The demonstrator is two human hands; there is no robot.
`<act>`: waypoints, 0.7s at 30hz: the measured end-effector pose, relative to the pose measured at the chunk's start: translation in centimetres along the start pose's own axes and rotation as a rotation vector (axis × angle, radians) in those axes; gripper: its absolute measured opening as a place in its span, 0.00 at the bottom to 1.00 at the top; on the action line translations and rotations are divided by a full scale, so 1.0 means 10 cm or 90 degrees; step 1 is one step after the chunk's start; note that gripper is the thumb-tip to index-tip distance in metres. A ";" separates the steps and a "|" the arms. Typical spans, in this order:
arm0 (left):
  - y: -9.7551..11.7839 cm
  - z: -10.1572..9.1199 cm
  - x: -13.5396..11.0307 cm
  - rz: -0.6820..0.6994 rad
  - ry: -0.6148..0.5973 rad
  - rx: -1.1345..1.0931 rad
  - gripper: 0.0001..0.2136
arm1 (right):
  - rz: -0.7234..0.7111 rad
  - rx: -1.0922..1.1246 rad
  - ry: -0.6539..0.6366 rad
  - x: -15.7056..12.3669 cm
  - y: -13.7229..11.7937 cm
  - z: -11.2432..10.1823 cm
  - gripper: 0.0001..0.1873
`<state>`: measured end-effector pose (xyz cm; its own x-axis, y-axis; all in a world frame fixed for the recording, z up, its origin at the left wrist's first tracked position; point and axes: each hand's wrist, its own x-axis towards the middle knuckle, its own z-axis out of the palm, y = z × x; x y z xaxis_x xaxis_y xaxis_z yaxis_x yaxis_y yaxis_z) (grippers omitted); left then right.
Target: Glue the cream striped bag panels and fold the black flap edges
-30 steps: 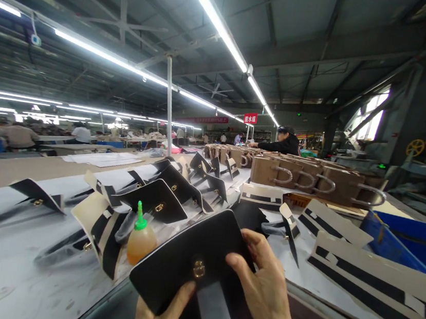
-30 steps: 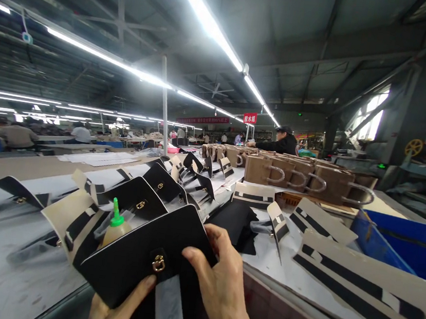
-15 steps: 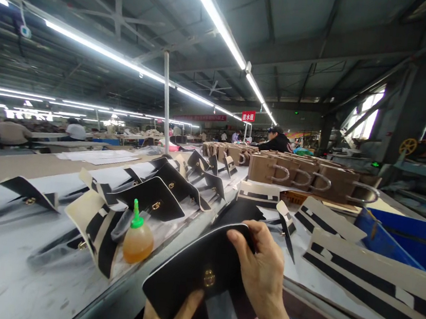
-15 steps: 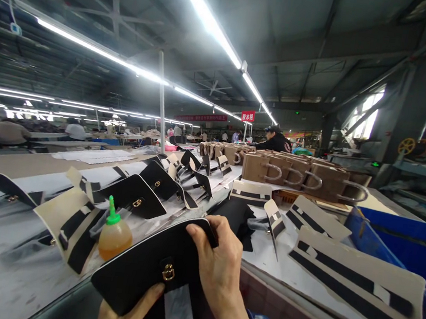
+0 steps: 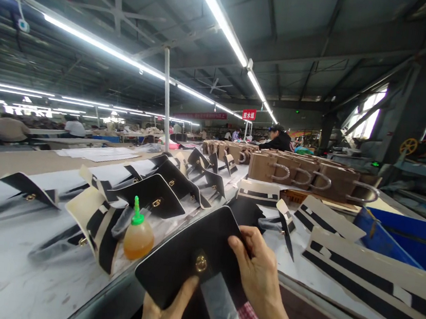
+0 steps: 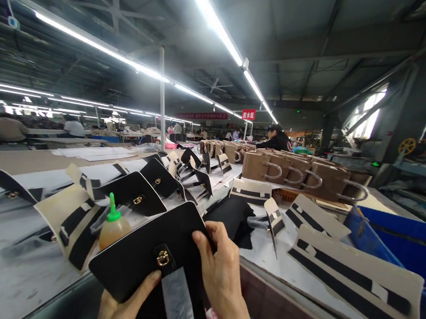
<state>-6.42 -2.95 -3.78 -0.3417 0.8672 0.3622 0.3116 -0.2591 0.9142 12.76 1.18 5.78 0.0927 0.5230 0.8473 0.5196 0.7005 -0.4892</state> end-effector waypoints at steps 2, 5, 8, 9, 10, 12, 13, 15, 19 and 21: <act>0.11 -0.05 0.10 -0.031 -0.019 -0.070 0.27 | -0.029 -0.020 0.022 0.00 0.04 0.00 0.14; 0.31 -0.22 0.26 0.051 -0.095 -0.152 0.37 | -0.104 -0.045 -0.003 0.03 0.06 -0.04 0.14; 0.50 -0.32 0.37 0.191 -0.157 -0.054 0.30 | -0.204 -0.052 -0.111 -0.02 0.02 -0.03 0.17; 0.54 -0.32 0.38 0.249 -0.178 0.005 0.26 | -0.236 -0.051 -0.156 -0.06 -0.01 -0.01 0.18; 0.56 -0.30 0.39 0.310 -0.201 0.058 0.22 | -0.262 -0.050 -0.197 -0.10 -0.03 0.02 0.19; 0.55 -0.23 0.39 0.429 -0.209 0.128 0.11 | -0.286 -0.052 -0.261 -0.20 -0.06 0.09 0.21; 0.53 -0.20 0.39 0.475 -0.194 0.149 0.07 | -0.287 -0.055 -0.280 -0.25 -0.06 0.12 0.22; 0.47 -0.16 0.37 0.531 -0.153 0.178 0.07 | -0.275 -0.065 -0.297 -0.32 -0.04 0.18 0.23; 0.34 -0.24 0.39 0.522 -0.121 0.249 0.08 | -0.261 -0.113 -0.296 -0.37 0.04 0.15 0.26; 0.28 -0.32 0.40 0.461 -0.097 0.273 0.09 | -0.265 -0.132 -0.299 -0.36 0.09 0.04 0.28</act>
<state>-9.77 -1.59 0.84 0.1843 0.6056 0.7741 0.7258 -0.6150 0.3084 12.52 0.11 2.19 -0.5073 0.4176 0.7538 0.5895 0.8062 -0.0499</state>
